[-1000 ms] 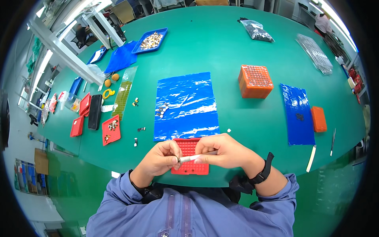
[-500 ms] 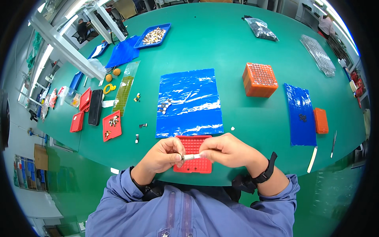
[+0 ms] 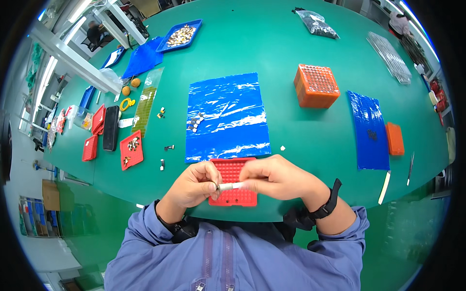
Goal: The person uses a white cylindrical tool to pick up small electronic components from a red tray and place them into a red grid tray. The person repeatedly transfers components one by one, organizing them into the grid slots.
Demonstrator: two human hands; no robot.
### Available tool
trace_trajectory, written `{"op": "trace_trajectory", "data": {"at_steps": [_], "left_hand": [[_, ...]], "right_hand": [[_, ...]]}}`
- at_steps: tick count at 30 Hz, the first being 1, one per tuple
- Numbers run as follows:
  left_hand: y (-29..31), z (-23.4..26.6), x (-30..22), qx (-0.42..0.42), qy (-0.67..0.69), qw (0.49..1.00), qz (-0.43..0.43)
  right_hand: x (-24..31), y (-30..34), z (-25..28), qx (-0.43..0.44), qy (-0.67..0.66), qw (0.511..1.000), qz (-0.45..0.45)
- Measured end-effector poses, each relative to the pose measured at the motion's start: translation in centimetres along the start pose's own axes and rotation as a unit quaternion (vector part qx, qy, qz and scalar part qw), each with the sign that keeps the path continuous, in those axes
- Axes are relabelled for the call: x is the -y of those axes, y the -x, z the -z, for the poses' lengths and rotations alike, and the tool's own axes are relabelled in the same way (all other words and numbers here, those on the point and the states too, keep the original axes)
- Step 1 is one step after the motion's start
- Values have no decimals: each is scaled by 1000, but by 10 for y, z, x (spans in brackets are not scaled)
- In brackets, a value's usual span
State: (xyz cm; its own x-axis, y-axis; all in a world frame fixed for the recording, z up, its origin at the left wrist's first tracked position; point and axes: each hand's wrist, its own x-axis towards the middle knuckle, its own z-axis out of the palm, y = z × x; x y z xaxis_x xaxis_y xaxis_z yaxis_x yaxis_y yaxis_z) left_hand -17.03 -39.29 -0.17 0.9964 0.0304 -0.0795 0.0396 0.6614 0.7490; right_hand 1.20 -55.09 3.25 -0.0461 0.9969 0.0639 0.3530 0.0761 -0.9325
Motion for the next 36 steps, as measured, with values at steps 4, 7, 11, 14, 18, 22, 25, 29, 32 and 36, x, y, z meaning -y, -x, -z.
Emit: {"op": "trace_trajectory", "data": {"at_steps": [4,7,11,14,18,22,25,29,32,36], "left_hand": [[0,-2,-1,-21,-10,1000,-3],[-1,-2,0,-22,-16,1000,-4],[0,-1,0,-35,-17,999,4],[0,1,1,-23,-27,999,2],[0,-3,1,-4,-70,997,-28],[2,-5,-1,-40,-193,979,-51],[3,-11,-1,-59,-251,962,-92],[0,-10,1,-31,-356,919,-165],[0,-11,-1,-20,-403,897,-181],[1,-12,-1,-26,-417,890,-183]], "right_hand": [[14,-2,1,6,-100,983,-155],[7,0,2,17,-41,995,-87],[14,-3,0,3,-61,995,-84],[10,-1,2,17,-60,994,-94],[0,1,8,-20,-6,999,-49],[-4,1,15,-46,16,998,-49],[-6,0,18,-45,35,996,-71],[-9,-1,18,-71,38,995,-54],[-11,-1,17,-81,32,995,-52],[-12,-1,16,-80,27,995,-60]]}}
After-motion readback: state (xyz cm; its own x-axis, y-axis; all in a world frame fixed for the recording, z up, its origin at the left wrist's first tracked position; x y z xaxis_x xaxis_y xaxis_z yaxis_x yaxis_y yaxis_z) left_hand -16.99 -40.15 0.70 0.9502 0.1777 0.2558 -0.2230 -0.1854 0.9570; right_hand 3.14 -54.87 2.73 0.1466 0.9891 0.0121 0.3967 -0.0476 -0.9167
